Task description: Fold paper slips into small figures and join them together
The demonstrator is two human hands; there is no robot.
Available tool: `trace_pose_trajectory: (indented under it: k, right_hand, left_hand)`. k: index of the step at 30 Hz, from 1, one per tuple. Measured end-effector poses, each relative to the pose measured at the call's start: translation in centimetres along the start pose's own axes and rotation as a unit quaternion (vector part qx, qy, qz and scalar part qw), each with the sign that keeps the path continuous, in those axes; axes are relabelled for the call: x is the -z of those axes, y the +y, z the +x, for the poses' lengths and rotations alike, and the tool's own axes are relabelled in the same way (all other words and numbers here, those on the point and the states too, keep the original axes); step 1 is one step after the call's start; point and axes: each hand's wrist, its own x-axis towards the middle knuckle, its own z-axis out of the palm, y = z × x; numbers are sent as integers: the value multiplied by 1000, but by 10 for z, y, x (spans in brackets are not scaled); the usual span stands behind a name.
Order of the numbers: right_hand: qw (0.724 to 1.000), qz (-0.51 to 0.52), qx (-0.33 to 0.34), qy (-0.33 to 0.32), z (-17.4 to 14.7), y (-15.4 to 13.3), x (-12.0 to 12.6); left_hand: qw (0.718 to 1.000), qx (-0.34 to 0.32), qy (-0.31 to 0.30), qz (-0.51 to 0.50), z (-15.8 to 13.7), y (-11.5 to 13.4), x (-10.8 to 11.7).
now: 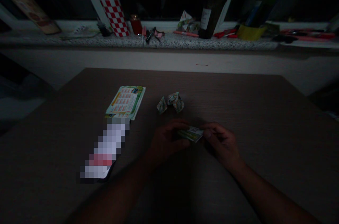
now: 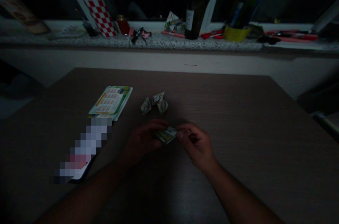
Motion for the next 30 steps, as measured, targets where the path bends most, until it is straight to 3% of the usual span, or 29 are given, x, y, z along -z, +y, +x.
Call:
trace_pose_trajectory:
  k: [6,14,24,30]
  right_hand:
    - [1000,-7,12,-6,0,1,1]
    - [1000,-1,17,-13,1,-1,1]
    - [998,-26,22,-44,1,0,1]
    - [998,-7,21,-60,0,-1,1]
  left_hand:
    - [999,26,31,9,1,3,-2]
    - [999,21,3,30,-1,3,-1]
    - [981,95,96,141,-1,7,-8]
    - [973,124,94,168,1,4,-10]
